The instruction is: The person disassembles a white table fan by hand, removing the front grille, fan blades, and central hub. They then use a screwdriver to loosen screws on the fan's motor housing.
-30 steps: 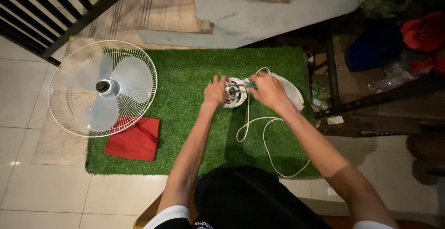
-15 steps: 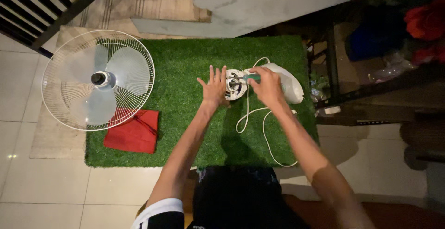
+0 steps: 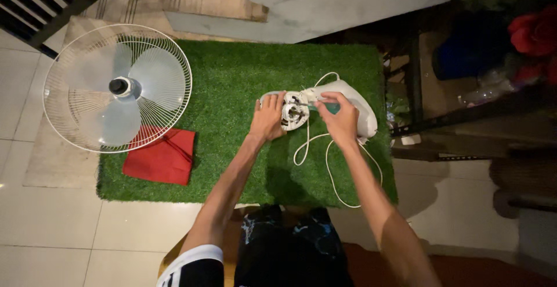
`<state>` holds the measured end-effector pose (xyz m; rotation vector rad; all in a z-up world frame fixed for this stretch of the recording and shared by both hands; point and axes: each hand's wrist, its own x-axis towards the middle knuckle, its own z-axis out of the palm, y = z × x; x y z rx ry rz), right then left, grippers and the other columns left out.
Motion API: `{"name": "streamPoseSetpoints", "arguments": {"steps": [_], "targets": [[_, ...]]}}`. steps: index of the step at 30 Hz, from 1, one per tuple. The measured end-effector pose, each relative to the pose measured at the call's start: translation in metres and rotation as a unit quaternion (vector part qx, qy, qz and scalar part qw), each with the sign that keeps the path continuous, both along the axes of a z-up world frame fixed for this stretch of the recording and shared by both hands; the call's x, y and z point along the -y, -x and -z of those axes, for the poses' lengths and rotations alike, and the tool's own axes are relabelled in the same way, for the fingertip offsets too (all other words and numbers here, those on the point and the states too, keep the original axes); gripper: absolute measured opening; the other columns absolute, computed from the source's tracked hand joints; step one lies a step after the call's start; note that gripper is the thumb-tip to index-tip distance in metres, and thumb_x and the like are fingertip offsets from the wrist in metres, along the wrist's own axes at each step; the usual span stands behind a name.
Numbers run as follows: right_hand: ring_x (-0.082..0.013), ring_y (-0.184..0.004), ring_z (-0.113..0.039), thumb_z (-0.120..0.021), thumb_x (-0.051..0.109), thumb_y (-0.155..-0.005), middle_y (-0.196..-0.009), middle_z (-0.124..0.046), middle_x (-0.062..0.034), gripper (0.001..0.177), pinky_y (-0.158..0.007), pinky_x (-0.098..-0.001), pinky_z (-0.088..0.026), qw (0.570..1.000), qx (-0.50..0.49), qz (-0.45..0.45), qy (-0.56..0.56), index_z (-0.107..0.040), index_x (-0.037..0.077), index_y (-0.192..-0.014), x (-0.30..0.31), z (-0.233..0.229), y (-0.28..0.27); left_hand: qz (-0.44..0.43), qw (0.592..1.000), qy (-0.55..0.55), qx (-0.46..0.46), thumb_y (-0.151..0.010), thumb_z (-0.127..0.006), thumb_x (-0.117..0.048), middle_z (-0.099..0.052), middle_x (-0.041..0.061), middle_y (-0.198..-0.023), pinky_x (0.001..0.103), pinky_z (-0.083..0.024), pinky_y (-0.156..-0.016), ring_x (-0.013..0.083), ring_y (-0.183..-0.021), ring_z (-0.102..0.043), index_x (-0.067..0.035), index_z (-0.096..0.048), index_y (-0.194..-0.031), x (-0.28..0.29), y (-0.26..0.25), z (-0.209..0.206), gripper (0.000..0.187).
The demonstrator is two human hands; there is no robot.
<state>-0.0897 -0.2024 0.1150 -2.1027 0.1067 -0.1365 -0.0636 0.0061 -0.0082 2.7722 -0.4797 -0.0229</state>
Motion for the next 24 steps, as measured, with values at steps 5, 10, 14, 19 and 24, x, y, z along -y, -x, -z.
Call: {"name": "streamPoseSetpoints", "arguments": {"steps": [5, 10, 14, 19, 24], "targets": [[-0.0144, -0.073, -0.072, -0.078, 0.015, -0.087, -0.103, -0.078, -0.0067, 0.033, -0.066, -0.0279, -0.058, 0.996, -0.058, 0.041, -0.052, -0.071, 0.005, -0.118, -0.001, -0.003, 0.027, 0.017, 1.000, -0.010, -0.008, -0.048, -0.097, -0.045, -0.046, 0.019, -0.139, 0.072, -0.032, -0.110, 0.0375, -0.131, -0.046, -0.004, -0.023, -0.155, -0.008, 0.018, -0.005, 0.136], [-0.0155, -0.101, -0.073, -0.079, 0.006, -0.088, -0.110, -0.078, -0.0094, 0.032, -0.088, -0.0287, -0.059, 0.992, 0.047, -0.017, -0.116, -0.069, 0.001, -0.118, -0.008, 0.006, 0.058, 0.024, 1.000, 0.010, -0.012, -0.047, -0.096, -0.041, -0.051, 0.016, -0.132, 0.072, -0.032, -0.113, 0.0363, -0.128, -0.049, -0.006, -0.027, -0.154, -0.031, 0.062, -0.021, 0.133], [-0.0165, -0.109, -0.073, -0.074, -0.001, -0.088, -0.116, -0.077, -0.0089, 0.034, -0.094, -0.0304, -0.061, 0.985, 0.044, -0.068, -0.150, -0.065, 0.002, -0.120, -0.016, 0.008, 0.081, 0.025, 1.000, 0.014, 0.012, -0.043, -0.095, -0.037, -0.052, 0.014, -0.133, 0.072, -0.031, -0.112, 0.0356, -0.129, -0.050, -0.007, -0.030, -0.152, -0.041, 0.099, -0.026, 0.131], [-0.0194, -0.103, -0.074, -0.075, 0.005, -0.087, -0.113, -0.077, -0.0087, 0.029, -0.088, -0.0337, -0.061, 0.994, 0.029, -0.097, -0.047, -0.066, 0.004, -0.114, -0.017, -0.007, 0.087, 0.018, 0.998, 0.025, 0.049, -0.042, -0.097, -0.037, -0.051, 0.016, -0.134, 0.066, -0.030, -0.116, 0.0358, -0.128, -0.049, -0.006, -0.030, -0.152, -0.039, 0.110, -0.025, 0.133], [-0.0220, -0.082, -0.075, -0.074, 0.022, -0.098, -0.095, -0.077, -0.0126, 0.023, -0.071, -0.0344, -0.057, 0.995, 0.060, -0.056, 0.061, -0.066, 0.005, -0.110, -0.027, -0.015, 0.099, -0.016, 0.999, 0.003, 0.044, -0.049, -0.096, -0.033, -0.051, 0.013, -0.138, 0.058, -0.037, -0.117, 0.0345, -0.133, -0.048, -0.010, -0.029, -0.155, -0.032, 0.117, -0.016, 0.128]]}}
